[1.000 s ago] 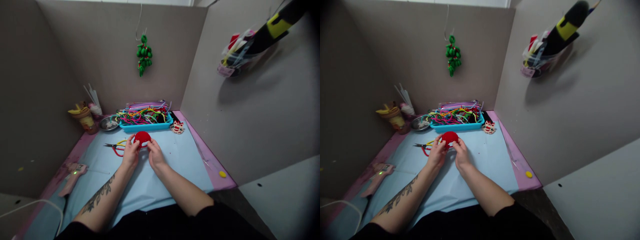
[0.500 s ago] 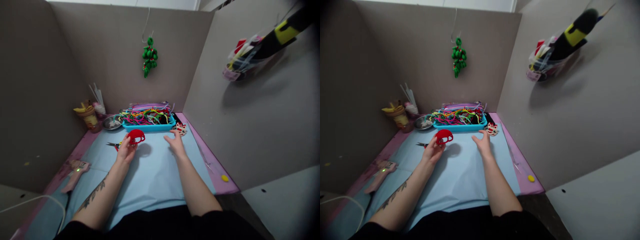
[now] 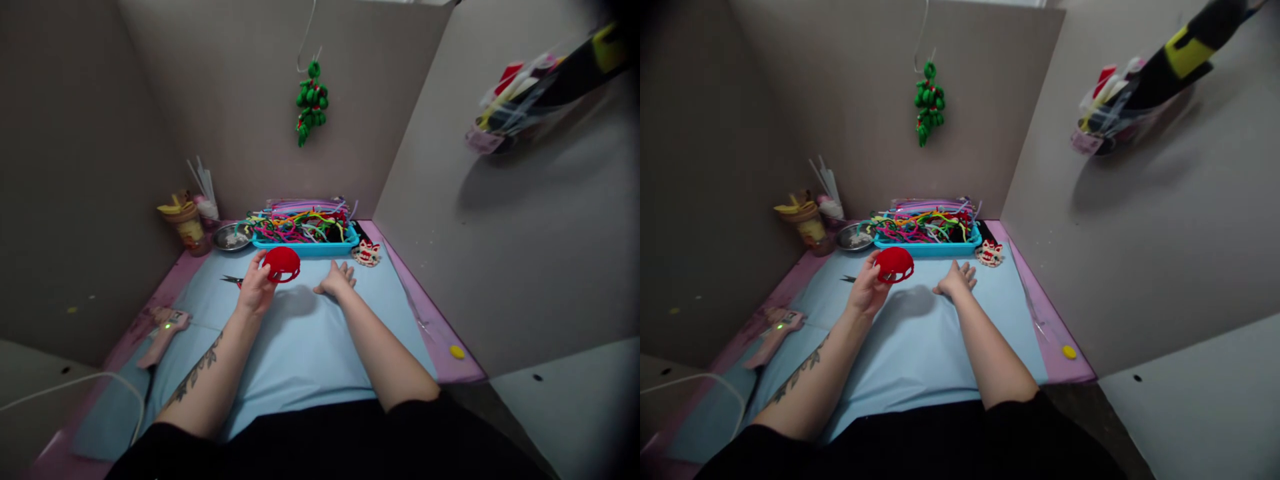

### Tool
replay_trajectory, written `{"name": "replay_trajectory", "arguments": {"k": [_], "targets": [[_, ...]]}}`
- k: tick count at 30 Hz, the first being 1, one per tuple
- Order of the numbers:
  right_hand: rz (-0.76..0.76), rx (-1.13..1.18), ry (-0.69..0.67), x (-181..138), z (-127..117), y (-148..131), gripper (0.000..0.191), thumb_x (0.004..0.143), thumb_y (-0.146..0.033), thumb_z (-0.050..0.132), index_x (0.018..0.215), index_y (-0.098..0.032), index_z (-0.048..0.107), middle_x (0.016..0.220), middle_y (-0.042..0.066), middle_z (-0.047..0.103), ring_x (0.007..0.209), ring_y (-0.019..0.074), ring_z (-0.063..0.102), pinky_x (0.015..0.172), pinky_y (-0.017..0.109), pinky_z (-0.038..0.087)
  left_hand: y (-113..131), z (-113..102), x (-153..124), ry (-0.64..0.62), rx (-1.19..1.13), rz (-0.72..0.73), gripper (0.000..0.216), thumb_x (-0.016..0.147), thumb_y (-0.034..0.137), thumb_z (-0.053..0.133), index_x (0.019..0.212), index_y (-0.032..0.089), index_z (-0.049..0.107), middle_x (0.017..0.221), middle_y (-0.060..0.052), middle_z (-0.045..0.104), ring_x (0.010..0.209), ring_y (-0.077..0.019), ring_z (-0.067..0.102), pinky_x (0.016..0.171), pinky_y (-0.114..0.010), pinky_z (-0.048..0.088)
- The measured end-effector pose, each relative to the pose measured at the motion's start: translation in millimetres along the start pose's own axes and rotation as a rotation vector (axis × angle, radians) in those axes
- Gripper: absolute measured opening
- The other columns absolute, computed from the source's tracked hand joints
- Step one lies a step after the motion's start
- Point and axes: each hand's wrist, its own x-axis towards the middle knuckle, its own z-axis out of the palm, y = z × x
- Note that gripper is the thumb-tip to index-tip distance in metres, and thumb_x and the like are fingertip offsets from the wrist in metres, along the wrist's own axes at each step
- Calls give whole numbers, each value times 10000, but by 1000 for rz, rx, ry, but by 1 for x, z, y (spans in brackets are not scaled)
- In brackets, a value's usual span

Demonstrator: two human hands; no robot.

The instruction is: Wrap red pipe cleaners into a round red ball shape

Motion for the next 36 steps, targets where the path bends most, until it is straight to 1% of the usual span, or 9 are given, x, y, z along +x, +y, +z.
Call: {"name": "replay_trajectory", "arguments": {"k": [6, 9, 11, 15, 18, 23, 27, 32, 36], "targets": [[8, 90, 167, -12, 2, -9, 946, 604, -461, 738, 1403, -199, 303, 1540, 175, 90, 1408, 388, -3, 1071, 590, 108, -3, -2, 0, -8, -18, -2, 458, 643, 182, 741, 1059, 238, 557, 998, -18, 661, 874, -137, 629, 765, -256, 477], [-78, 107, 274, -20, 0, -13, 704, 689, -340, 690, 1332, -230, 427, 1527, 135, 184, 1401, 378, 88, 1051, 615, 137, -1, -2, 0, 17, -30, -4, 459, 639, 177, 741, 1056, 229, 554, 986, -19, 664, 860, -136, 633, 766, -257, 479], [-202, 184, 381, -23, -2, -14, 498, 748, -233, 606, 1240, -229, 531, 1446, 121, 360, 1358, 322, 252, 1063, 539, 204, 1, -2, 0, 25, -29, -4, 448, 646, 178, 736, 1052, 233, 555, 983, -17, 664, 856, -133, 633, 764, -255, 480], [-452, 670, 380, -28, -10, -11, 268, 792, -234, 464, 972, -173, 653, 953, 90, 665, 856, 197, 615, 808, 340, 471, 1, -6, 3, 52, -30, -19, 402, 659, 188, 728, 1023, 236, 562, 1001, -11, 656, 859, -129, 630, 738, -244, 483], [-420, 1007, 309, -32, -21, -4, 239, 759, -340, 508, 859, -165, 637, 663, 1, 626, 509, 122, 533, 538, 263, 458, 0, -9, 6, 87, -50, -20, 382, 668, 195, 722, 1015, 232, 565, 1008, -9, 652, 847, -133, 628, 700, -245, 486], [-287, 1132, 278, -33, -35, 11, 330, 777, -483, 509, 628, -189, 536, 355, -80, 395, 336, 93, 395, 382, 217, 318, -2, -11, 8, 115, -60, -49, 368, 660, 183, 720, 997, 223, 577, 987, -10, 666, 809, -129, 627, 663, -238, 486], [-415, 1160, 193, -43, -34, 8, 311, 792, -460, 516, 618, -202, 519, 397, -78, 423, 378, 88, 400, 427, 220, 336, -5, -10, 7, 106, -82, -49, 355, 668, 176, 717, 993, 225, 583, 983, -2, 673, 805, -110, 623, 687, -227, 489], [-560, 1242, -133, -71, -13, -14, 122, 712, -318, 627, 731, -202, 596, 598, -39, 605, 568, 114, 532, 595, 241, 425, -12, -5, 2, 95, -85, -85, 325, 700, 189, 703, 996, 242, 579, 982, 6, 670, 818, -108, 620, 692, -226, 478], [-571, 1365, -142, -91, -2, -27, 201, 671, -285, 694, 852, -207, 653, 919, 11, 674, 880, 165, 592, 805, 286, 443, -19, 3, -5, 78, -70, -109, 337, 706, 208, 702, 1012, 251, 567, 1007, 5, 662, 839, -113, 614, 697, -229, 467]]}}
